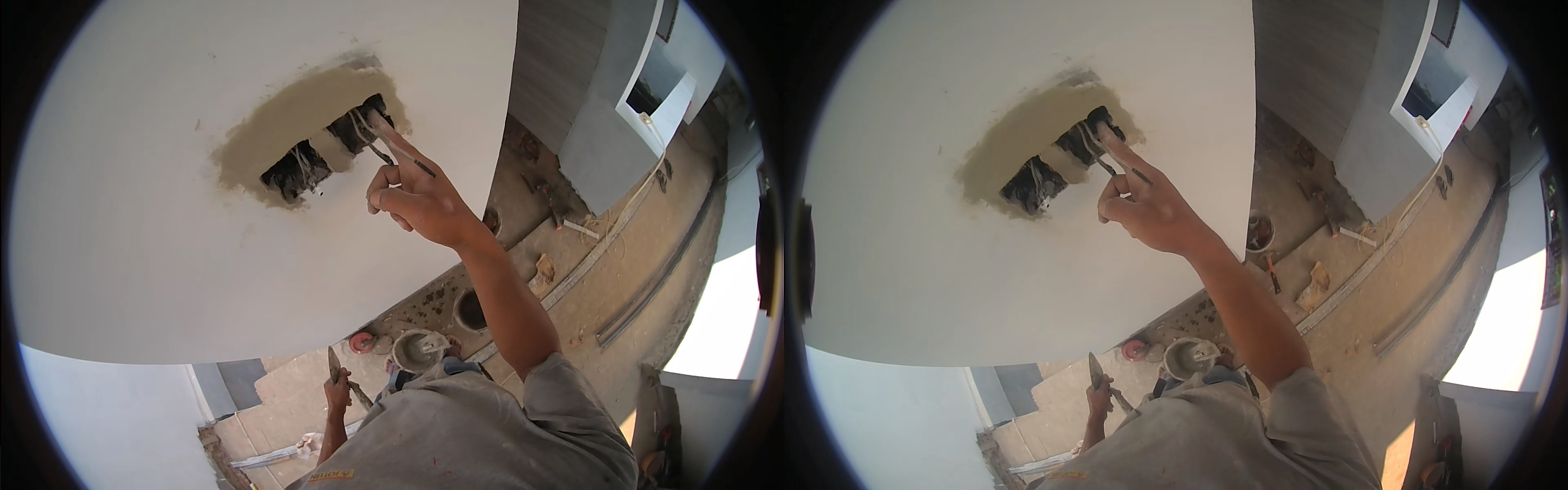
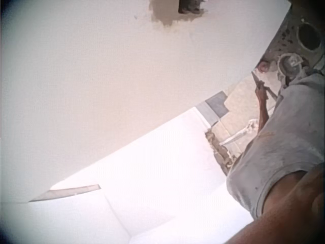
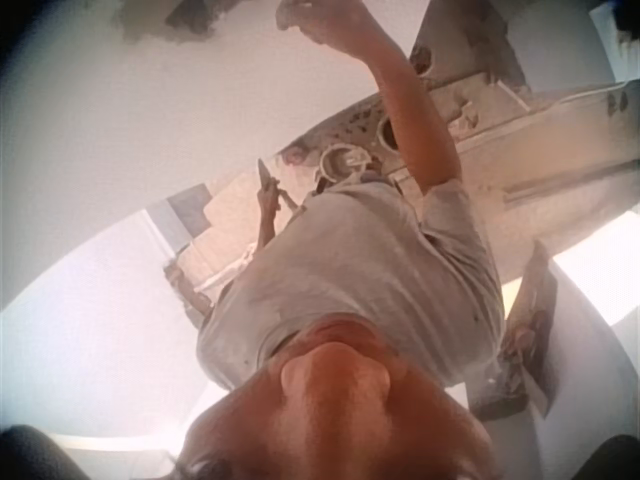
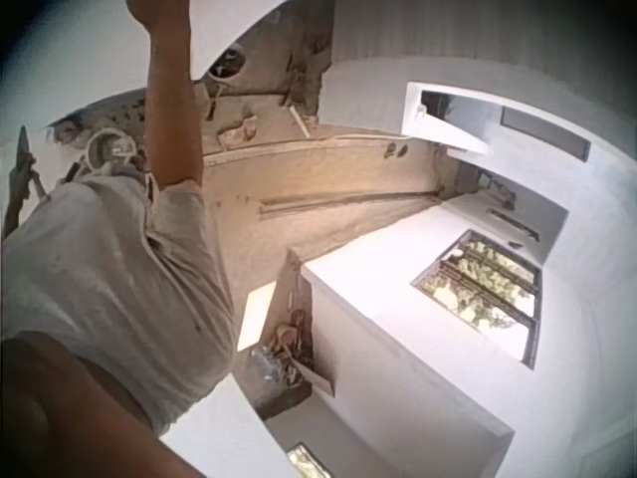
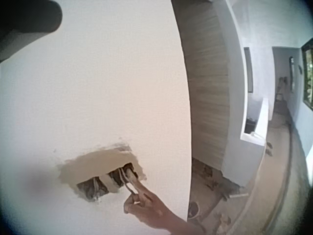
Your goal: The person applies plaster around an electrical junction box in a wall using a trowel and then smooths it with a small wooden block.
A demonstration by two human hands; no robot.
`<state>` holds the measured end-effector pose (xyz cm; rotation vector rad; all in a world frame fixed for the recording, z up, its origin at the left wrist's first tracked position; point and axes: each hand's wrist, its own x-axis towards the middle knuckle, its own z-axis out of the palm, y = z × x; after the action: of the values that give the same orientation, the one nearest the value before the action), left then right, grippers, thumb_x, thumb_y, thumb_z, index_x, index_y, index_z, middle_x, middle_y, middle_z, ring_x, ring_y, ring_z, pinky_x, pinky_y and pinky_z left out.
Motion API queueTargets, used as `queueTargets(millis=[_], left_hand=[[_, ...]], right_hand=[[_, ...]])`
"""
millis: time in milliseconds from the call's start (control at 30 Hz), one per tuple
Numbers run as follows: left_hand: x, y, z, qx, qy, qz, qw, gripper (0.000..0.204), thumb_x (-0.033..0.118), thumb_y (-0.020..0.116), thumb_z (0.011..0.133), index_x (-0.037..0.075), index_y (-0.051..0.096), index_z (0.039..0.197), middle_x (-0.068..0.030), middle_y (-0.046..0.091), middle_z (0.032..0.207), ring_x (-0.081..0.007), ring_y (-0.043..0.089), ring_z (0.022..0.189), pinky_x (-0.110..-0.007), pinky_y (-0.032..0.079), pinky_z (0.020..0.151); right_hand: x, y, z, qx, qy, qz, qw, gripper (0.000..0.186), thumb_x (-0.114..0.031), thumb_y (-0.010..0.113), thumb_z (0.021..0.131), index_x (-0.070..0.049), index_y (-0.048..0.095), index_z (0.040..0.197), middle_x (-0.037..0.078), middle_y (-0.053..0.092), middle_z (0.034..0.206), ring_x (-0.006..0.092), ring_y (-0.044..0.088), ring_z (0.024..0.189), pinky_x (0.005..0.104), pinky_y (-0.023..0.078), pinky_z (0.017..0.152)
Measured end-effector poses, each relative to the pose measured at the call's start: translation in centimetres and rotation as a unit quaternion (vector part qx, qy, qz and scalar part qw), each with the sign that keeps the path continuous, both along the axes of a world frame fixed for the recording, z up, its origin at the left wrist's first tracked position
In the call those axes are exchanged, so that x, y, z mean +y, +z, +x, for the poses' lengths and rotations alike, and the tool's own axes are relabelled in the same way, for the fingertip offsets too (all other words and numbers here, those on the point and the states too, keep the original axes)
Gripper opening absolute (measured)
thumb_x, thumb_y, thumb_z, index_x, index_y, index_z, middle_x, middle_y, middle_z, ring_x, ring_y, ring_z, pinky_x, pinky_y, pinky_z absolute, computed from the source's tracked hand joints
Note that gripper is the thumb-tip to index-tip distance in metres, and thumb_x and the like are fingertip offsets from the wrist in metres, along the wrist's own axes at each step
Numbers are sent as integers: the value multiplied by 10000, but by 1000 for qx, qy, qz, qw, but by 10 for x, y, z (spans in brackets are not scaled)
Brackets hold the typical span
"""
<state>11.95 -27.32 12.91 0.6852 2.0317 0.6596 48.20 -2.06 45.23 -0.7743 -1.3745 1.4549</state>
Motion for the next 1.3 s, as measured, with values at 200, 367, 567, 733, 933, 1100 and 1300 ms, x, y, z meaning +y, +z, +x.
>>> queueTargets(millis=[200, 367, 567, 733, 933, 1100, 1300], left_hand=[[1, 7, -7, 10, 12, 11, 1000, 402, 384, 597, 955, -6, 693, 962, -60, 569, 571, -120, 462, 363, -277, 354, 307], [0, 7, -14, 6, 14, 58, 998, 382, 358, 569, 982, -8, 678, 974, -97, 635, 583, -130, 466, 352, -289, 357, 308], [38, 22, 18, 4, -92, 74, 993, 383, 359, 605, 972, -16, 679, 993, -78, 629, 601, -120, 494, 394, -293, 373, 338], [60, 53, 41, -4, -98, 96, 991, 346, 331, 630, 968, -11, 677, 986, -67, 642, 650, -127, 528, 425, -304, 448, 433], [102, 123, 129, -140, -182, 140, 963, 371, 338, 614, 985, -31, 655, 987, -71, 676, 748, -125, 595, 538, -297, 488, 519], [134, 167, 166, -217, -166, 126, 954, 371, 339, 583, 1004, -28, 632, 974, -75, 662, 805, -134, 637, 643, -289, 503, 616], [143, 195, 188, -225, -179, 229, 930, 393, 379, 580, 1001, 0, 603, 898, -34, 605, 701, -123, 632, 663, -292, 491, 619]], right_hand=[[-29, -32, 19, 14, -37, 12, 999, 680, -125, 582, 871, -56, 359, 1509, 21, 595, 777, 76, 502, 653, 235, 425, 557], [-101, -205, 103, 250, 22, 4, 968, 435, -304, 651, 922, 35, 643, 1194, 117, 673, 806, 169, 604, 644, 284, 453, 556], [-230, -553, 129, -136, -242, -413, 868, 596, -263, 689, 810, 9, 546, 1321, 217, 658, 1056, 355, 666, 848, 489, 516, 848], [-249, -518, 65, -491, -159, -298, 803, 665, -127, 671, 720, 23, 519, 1349, 319, 605, 1124, 434, 645, 955, 484, 517, 814], [-198, -384, 42, -353, 25, -242, 904, 674, -117, 666, 752, 15, 493, 1390, 284, 538, 1342, 382, 509, 1277, 400, 420, 1057], [-155, -220, 8, -173, 98, 25, 980, 834, -216, 720, 855, 7, 267, 1518, 244, 610, 1251, 277, 577, 1200, 387, 475, 983], [-148, -194, -46, -106, 21, -151, 983, 658, -224, 649, 920, 20, 374, 1466, 164, 621, 1209, 217, 603, 1104, 330, 459, 946]])
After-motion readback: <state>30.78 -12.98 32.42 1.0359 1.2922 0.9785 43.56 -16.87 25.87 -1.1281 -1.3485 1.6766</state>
